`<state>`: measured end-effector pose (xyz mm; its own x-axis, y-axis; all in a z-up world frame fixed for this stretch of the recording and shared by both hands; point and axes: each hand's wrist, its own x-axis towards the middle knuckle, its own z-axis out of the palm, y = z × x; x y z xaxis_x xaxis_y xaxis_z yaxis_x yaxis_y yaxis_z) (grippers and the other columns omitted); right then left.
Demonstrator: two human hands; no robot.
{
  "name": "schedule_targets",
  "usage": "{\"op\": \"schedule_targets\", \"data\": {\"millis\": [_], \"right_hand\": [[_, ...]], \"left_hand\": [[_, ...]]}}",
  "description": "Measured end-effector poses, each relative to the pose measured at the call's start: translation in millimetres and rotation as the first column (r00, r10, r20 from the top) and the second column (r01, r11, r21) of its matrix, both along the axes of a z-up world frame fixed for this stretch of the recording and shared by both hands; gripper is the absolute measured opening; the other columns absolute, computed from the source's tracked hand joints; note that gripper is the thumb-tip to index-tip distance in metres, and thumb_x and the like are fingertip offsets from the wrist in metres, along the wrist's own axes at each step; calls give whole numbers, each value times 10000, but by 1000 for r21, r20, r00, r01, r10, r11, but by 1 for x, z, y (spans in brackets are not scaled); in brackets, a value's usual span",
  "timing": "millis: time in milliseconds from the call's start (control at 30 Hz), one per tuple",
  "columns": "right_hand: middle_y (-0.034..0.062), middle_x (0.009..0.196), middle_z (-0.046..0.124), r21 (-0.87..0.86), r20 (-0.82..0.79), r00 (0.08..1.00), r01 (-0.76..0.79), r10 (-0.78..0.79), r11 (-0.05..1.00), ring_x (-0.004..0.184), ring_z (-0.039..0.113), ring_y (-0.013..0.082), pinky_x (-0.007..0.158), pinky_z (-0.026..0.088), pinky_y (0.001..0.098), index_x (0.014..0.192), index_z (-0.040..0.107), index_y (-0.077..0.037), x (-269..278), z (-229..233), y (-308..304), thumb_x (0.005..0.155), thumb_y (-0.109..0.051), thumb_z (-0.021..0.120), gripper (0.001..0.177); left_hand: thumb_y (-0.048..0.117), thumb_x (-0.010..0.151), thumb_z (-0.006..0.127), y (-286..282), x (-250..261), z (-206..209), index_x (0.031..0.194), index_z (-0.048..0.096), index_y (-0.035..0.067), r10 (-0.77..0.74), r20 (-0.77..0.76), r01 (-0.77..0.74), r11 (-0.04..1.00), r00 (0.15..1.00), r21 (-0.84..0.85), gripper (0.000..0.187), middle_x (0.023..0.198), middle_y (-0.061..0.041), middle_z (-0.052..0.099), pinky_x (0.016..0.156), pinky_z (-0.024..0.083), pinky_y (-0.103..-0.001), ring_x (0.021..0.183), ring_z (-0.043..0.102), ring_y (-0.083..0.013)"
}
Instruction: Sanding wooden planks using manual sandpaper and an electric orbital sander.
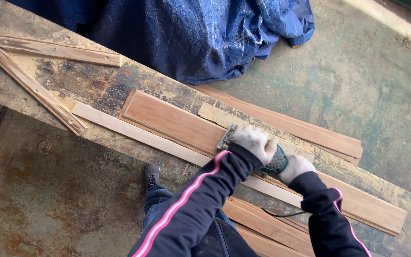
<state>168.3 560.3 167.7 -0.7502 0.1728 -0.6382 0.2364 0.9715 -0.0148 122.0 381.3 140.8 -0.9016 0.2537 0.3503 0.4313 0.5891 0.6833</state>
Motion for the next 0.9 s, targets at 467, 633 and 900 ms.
{"op": "schedule_targets", "data": {"millis": [467, 633, 900], "right_hand": [[186, 901, 778, 39, -24, 997, 77, -76, 996, 906, 756, 352, 848, 599, 430, 958, 773, -92, 9, -9, 33, 662, -548, 848, 548], [179, 903, 775, 0, -27, 1000, -4, 4, 1000, 918, 750, 347, 850, 589, 430, 959, 766, -91, -23, -2, -27, 677, -542, 837, 537], [172, 917, 767, -68, -78, 995, -68, 62, 995, 918, 742, 343, 851, 581, 427, 985, 757, -90, -83, 17, -145, 676, -495, 848, 518]], "left_hand": [[398, 900, 623, 31, 4, -9, 761, 738, 72, -8, 1, 8, 999, 1000, 34, 373, 805, -178, 719, 820, 491, -535, 825, 656, -366], [398, 876, 634, -32, -19, 7, 769, 745, 65, 33, 0, -33, 999, 999, -10, 367, 798, -170, 728, 866, 473, -553, 824, 664, -362], [376, 910, 638, -143, -71, 9, 797, 748, 57, 52, 15, -51, 998, 999, -34, 356, 826, -166, 737, 828, 505, -499, 837, 674, -360]]}}
